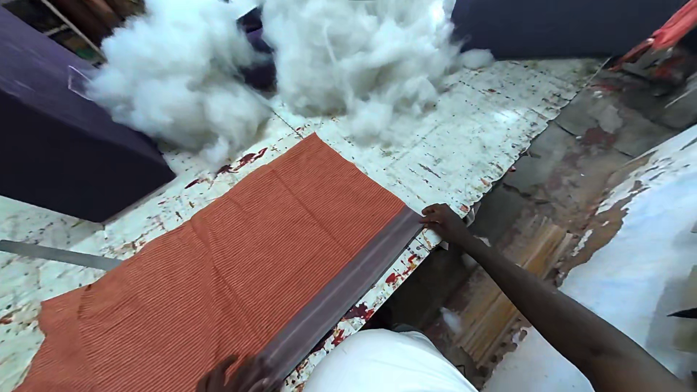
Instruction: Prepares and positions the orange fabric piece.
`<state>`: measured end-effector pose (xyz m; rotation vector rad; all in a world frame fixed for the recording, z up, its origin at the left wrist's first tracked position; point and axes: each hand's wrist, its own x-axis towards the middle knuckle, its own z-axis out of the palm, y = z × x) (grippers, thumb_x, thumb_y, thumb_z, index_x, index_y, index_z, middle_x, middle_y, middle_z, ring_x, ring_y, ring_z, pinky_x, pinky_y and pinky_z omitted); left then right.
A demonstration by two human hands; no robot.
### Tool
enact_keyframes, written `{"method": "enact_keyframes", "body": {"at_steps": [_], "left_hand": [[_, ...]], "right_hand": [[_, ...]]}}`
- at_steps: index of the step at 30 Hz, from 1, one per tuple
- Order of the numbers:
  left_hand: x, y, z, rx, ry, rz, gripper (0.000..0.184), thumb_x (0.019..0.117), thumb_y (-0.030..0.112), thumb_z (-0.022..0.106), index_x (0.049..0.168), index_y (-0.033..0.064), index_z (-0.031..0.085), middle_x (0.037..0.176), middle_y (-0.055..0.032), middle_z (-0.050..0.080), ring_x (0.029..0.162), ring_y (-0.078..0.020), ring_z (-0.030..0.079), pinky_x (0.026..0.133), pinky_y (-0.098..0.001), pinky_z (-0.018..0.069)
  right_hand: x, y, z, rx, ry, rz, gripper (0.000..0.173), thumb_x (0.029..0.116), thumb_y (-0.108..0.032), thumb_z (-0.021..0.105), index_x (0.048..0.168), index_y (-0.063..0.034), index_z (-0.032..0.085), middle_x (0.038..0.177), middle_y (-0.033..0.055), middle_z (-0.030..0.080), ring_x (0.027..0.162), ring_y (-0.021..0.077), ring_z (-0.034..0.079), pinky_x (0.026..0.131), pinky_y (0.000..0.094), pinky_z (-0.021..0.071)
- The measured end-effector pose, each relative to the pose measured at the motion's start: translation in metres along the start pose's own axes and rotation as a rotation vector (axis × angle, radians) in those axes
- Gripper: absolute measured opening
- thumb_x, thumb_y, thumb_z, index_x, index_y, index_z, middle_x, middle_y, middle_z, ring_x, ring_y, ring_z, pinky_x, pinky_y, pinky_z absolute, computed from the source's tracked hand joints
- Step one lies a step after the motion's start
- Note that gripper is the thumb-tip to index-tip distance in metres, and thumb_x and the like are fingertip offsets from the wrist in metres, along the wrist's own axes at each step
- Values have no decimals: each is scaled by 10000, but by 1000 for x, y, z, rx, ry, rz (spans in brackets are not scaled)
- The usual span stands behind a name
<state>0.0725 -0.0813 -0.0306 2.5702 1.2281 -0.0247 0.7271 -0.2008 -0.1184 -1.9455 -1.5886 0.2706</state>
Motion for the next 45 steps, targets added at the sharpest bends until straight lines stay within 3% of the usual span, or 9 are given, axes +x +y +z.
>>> {"method": "enact_keyframes", "body": {"at_steps": [8,12,15,18,21,23,27,34,45], "left_hand": [[163,136,81,70,39,469,759,1011,704,309,1594,227,394,1706,-61,231,1583,-358,122,1250,-629,148],[200,167,118,108,8,495,735,1029,685,186,1638,282,275,1734,4,107,1600,-292,29,1256,-642,64],[200,170,126,151,-39,476,758,1021,698,133,1629,279,303,1724,5,169,1598,-286,69,1264,-624,55],[198,171,125,83,-58,453,790,1018,709,137,1407,209,608,1503,-85,551,1500,-313,362,1259,-623,72],[198,174,118,117,-99,430,790,1009,714,99,1576,261,414,1637,-32,392,1560,-289,240,1260,-629,61],[199,174,118,124,-99,440,768,1014,704,101,1644,289,246,1722,6,175,1597,-286,84,1263,-625,52],[204,169,106,-127,-126,427,716,1037,667,129,1616,297,333,1709,69,215,1593,-229,111,1269,-574,86],[287,132,86,-116,247,183,576,1110,414,256,1532,91,478,1650,-78,365,1564,-271,241,1274,-553,162],[465,22,50,83,141,-43,662,1073,583,168,1643,259,256,1732,-21,128,1597,-306,50,1251,-630,66]], "right_hand": [[4,-14,0,-70,-4,99,268,942,-3,587,1074,-123,788,1274,151,665,1187,371,606,1001,559,497],[14,-78,31,-114,62,32,415,1060,-244,444,1407,-89,609,1504,153,531,1432,331,458,1182,560,361],[27,-145,93,-93,-3,-169,537,1090,-399,352,1514,-103,500,1609,91,428,1525,264,330,1248,523,261],[47,-182,131,-46,-268,-335,611,1093,-482,327,1573,-112,410,1664,87,332,1559,255,246,1267,508,192],[74,-153,134,-72,-321,-388,617,1082,-507,354,1553,-118,440,1667,71,327,1560,244,240,1274,498,171],[94,-112,122,-144,-226,-321,664,1077,-545,332,1559,-99,429,1668,89,322,1561,258,236,1271,518,178],[139,-60,101,-227,-87,-63,747,1065,-581,290,1552,-27,409,1649,192,315,1550,360,241,1245,588,196],[163,-147,159,-85,-152,-320,650,1077,-529,330,1544,-94,454,1652,120,343,1546,284,273,1253,542,224],[176,-144,169,-187,-362,-166,786,1043,-668,181,1612,-151,340,1703,92,227,1587,279,137,1282,548,107]]}}
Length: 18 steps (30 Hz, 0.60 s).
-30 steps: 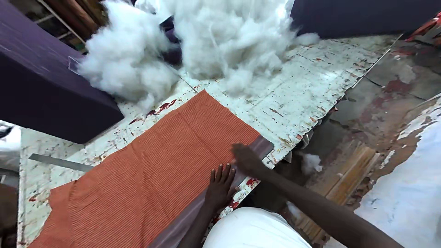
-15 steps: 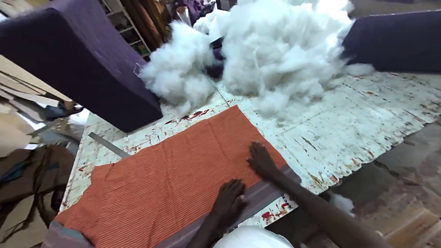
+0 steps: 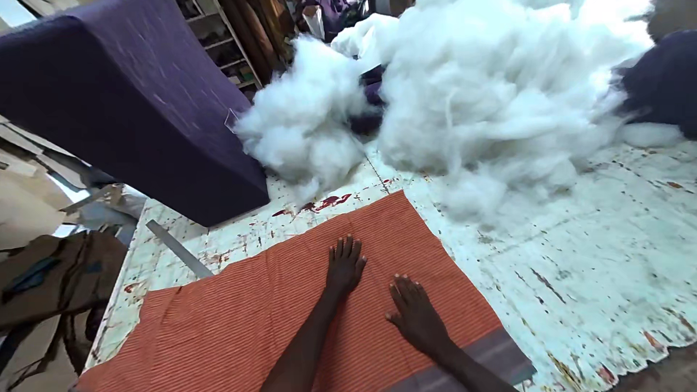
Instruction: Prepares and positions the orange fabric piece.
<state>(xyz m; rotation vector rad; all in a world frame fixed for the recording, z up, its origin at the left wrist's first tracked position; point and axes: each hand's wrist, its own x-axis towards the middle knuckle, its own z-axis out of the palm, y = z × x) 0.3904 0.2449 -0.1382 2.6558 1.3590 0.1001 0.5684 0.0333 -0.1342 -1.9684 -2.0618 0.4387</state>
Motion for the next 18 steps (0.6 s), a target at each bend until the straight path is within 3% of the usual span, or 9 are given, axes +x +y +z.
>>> {"method": "enact_keyframes", "body": {"at_steps": [6,11,15,17,18], "left_hand": [[64,-46,-12,-10,38,-126,669,1072,577,178,1638,233,273,1729,-57,137,1588,-360,69,1233,-660,80],[67,-46,-10,20,38,-141,684,1062,599,160,1639,249,268,1732,-40,120,1593,-331,62,1244,-636,68],[67,-48,-8,33,47,-121,697,1057,606,134,1647,249,239,1735,-37,103,1595,-323,48,1244,-636,69],[67,-49,-7,39,50,-115,697,1057,602,129,1648,248,236,1735,-42,104,1595,-326,50,1247,-627,68],[68,-50,-6,42,51,-114,699,1056,605,130,1649,249,230,1735,-39,99,1595,-322,47,1251,-621,64]], "right_hand": [[-2,2,2,-25,-4,19,761,1044,-657,223,1611,-164,344,1711,77,206,1582,280,162,1274,538,137],[29,-21,-13,202,26,41,744,1052,-633,273,1553,-111,444,1657,112,337,1558,300,246,1268,558,169],[89,-37,-12,190,-107,-153,751,1057,-632,255,1604,-124,338,1709,92,205,1591,264,111,1286,526,109],[113,-13,-10,78,-114,-154,752,1058,-636,232,1624,-146,298,1725,65,151,1597,247,67,1288,520,75],[121,6,-10,26,-40,-129,737,1059,-633,241,1617,-160,328,1720,61,178,1594,244,97,1288,514,101]]}}
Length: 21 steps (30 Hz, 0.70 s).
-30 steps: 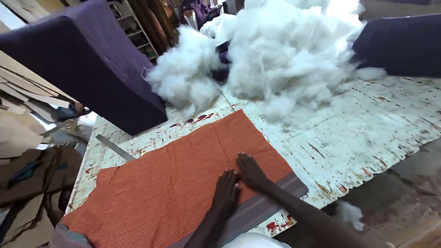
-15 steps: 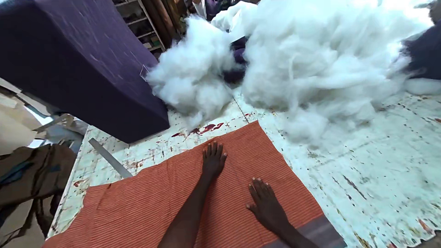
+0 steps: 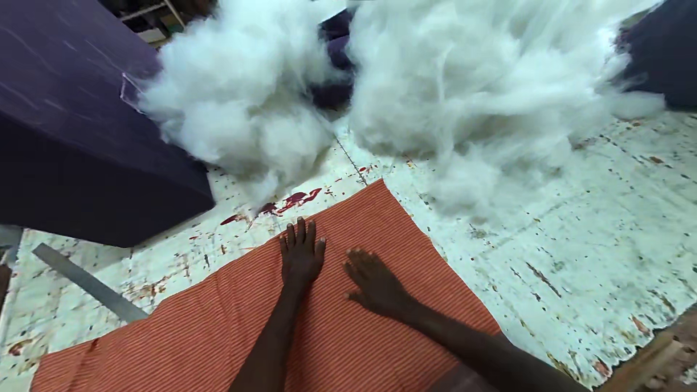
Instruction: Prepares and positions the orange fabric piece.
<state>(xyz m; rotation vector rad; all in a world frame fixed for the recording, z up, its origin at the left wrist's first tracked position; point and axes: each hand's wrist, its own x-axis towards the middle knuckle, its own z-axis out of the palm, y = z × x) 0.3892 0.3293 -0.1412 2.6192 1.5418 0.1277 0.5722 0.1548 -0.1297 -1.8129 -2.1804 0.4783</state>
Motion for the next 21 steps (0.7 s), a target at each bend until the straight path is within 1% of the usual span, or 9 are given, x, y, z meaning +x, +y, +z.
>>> {"method": "enact_keyframes", "body": {"at_steps": [4,7,8,10,13,15,16,18,21], "left_hand": [[-2,-1,1,4,5,2,708,1053,608,124,1648,241,232,1736,-44,95,1596,-315,46,1253,-614,61],[-1,-2,0,-14,27,8,718,1046,614,129,1640,234,264,1730,-56,129,1593,-327,74,1247,-627,73],[-2,-3,0,-20,32,11,721,1044,616,131,1637,232,273,1728,-59,137,1592,-328,80,1245,-629,77],[-3,-3,-1,-40,64,20,728,1042,619,142,1629,217,295,1723,-77,158,1590,-328,95,1244,-632,81],[-9,0,-5,-72,231,97,709,1056,587,196,1589,156,381,1698,-107,236,1583,-327,141,1253,-613,86],[-22,14,-9,-100,319,208,653,1065,523,273,1540,111,450,1666,-143,302,1567,-353,193,1255,-610,104],[-34,30,-12,-136,318,260,618,1068,494,325,1516,99,484,1645,-159,338,1552,-365,233,1256,-604,136],[-73,79,-21,-253,249,324,535,1059,436,433,1429,78,579,1567,-170,449,1482,-367,371,1227,-570,273],[-148,158,-29,-463,87,388,450,1040,380,532,1309,47,671,1364,-164,621,1290,-318,574,1100,-498,470]], "right_hand": [[-16,88,-29,-58,254,220,705,1064,-589,314,1568,-107,421,1677,150,274,1567,317,204,1266,546,174],[-66,118,-60,-54,370,358,676,1043,-522,450,1506,-30,481,1643,187,329,1543,350,265,1256,548,221],[-88,120,-63,-40,383,402,657,1027,-498,507,1482,-24,507,1629,182,355,1534,350,283,1250,543,240],[-134,116,-58,-5,377,486,658,1007,-514,546,1458,-35,537,1622,159,375,1531,334,293,1244,531,263],[-194,97,-44,100,412,576,608,962,-474,631,1401,-54,605,1613,130,402,1518,313,325,1225,537,297],[-228,81,-39,136,445,641,576,938,-471,671,1372,-94,643,1559,98,480,1455,300,423,1174,534,371],[-243,75,-39,142,462,676,551,919,-461,703,1341,-108,667,1482,96,554,1367,310,508,1095,541,439],[-270,65,-40,152,451,729,544,892,-441,744,1312,-102,682,1293,135,645,1174,349,612,937,559,524],[-290,54,-53,216,328,805,571,869,-390,805,1323,-75,660,1173,167,662,1052,359,655,855,562,557]]}}
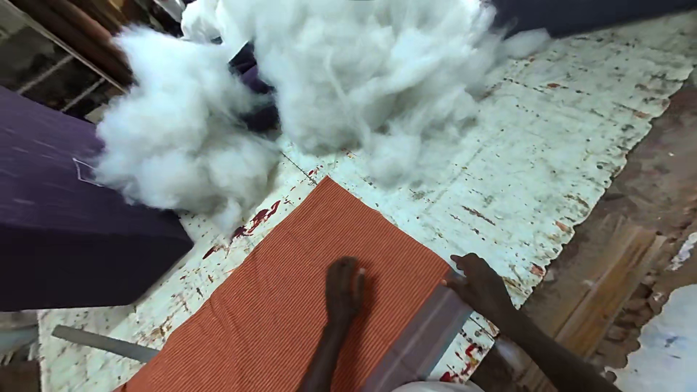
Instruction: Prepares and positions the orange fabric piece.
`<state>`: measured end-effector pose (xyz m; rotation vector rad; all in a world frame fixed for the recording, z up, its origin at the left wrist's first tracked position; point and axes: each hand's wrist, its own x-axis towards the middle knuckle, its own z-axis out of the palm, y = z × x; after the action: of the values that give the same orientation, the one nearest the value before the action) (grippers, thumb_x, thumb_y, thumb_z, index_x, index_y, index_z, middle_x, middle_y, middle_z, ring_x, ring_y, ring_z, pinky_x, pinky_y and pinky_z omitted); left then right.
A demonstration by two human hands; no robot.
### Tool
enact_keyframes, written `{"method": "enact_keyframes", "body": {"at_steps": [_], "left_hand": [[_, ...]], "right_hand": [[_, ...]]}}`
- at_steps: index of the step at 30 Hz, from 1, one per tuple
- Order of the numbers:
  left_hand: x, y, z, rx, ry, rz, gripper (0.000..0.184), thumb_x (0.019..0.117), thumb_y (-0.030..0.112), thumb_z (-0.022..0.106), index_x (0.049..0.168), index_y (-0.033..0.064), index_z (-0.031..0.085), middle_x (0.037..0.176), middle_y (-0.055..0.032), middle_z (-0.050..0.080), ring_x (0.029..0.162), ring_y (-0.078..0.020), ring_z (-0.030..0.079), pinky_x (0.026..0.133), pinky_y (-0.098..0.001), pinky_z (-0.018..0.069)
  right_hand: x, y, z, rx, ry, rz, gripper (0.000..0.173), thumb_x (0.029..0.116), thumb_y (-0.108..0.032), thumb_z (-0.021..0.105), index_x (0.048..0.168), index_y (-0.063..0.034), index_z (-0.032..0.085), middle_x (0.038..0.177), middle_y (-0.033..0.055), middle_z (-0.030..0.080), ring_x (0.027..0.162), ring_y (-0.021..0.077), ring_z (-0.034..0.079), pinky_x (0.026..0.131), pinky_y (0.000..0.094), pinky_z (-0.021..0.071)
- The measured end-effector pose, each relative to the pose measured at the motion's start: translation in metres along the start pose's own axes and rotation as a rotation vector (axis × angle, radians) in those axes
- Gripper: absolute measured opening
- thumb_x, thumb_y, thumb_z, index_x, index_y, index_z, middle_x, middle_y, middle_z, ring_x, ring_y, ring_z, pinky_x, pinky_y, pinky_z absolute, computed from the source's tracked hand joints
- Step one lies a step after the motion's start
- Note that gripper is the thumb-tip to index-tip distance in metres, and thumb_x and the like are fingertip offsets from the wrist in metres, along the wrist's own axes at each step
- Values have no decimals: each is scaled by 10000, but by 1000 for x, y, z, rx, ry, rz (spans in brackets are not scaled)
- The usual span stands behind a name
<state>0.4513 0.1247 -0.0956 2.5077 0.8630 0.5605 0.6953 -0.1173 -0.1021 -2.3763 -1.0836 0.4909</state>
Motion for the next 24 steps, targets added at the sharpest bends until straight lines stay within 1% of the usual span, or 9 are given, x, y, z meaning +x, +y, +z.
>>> {"method": "enact_keyframes", "body": {"at_steps": [2,5,7,9,11,14,16,19,24], "left_hand": [[-23,48,14,-179,-147,-21,423,1036,361,553,1289,47,682,1277,-140,658,1181,-252,638,1018,-433,542],[-40,85,27,-435,-268,-91,380,1020,305,587,1274,37,677,1135,-101,688,963,-164,685,861,-348,598],[-45,95,23,-538,-347,-184,399,1030,318,584,1307,39,650,1138,-90,688,959,-157,690,869,-350,598],[-42,103,15,-682,-399,-317,395,1045,297,579,1333,29,617,1122,-97,708,933,-175,712,854,-368,612],[-36,111,9,-832,-407,-416,364,1073,281,538,1316,19,603,1101,-119,718,908,-207,716,829,-388,606],[-28,118,15,-964,-413,-519,424,1088,372,485,1278,12,603,1096,-139,721,904,-230,718,818,-403,603],[-24,125,23,-1047,-400,-613,448,1070,412,511,1212,3,627,1001,-128,706,813,-202,693,747,-375,600],[-22,131,37,-1108,-365,-721,343,1050,349,576,1102,20,658,859,-86,678,686,-155,646,642,-330,574],[-20,134,47,-1126,-265,-809,243,1035,243,616,1063,8,673,847,-80,686,661,-128,634,624,-287,562]], "right_hand": [[-4,0,-5,5,-67,14,472,881,-352,800,1258,-93,682,1111,152,662,1015,341,664,828,543,566],[-4,-1,-5,29,-104,-3,229,915,-280,756,1070,-112,735,1020,129,666,971,318,666,803,528,570],[-10,-11,-6,55,-79,-26,183,940,-234,710,1048,-88,732,1011,145,668,960,332,669,800,540,567],[-19,-25,-7,83,-45,-45,214,968,-230,660,1092,-62,707,1019,163,679,951,345,682,804,556,565],[-29,-43,-5,103,-11,-97,222,999,-223,616,1123,-53,686,1028,168,699,948,351,698,797,570,566],[-43,-64,6,102,23,-216,223,947,-135,655,1159,-93,704,1079,149,692,945,326,703,780,539,590],[-49,-73,9,119,-25,-240,238,933,-133,680,1165,-107,721,1127,152,678,966,324,696,799,537,590],[-48,-74,6,138,-45,-292,184,934,-138,691,1104,-84,734,1119,135,676,957,298,695,811,514,593],[-28,-39,2,422,-57,-418,213,951,-243,715,1075,-73,752,1052,102,688,939,226,681,846,450,584]]}}
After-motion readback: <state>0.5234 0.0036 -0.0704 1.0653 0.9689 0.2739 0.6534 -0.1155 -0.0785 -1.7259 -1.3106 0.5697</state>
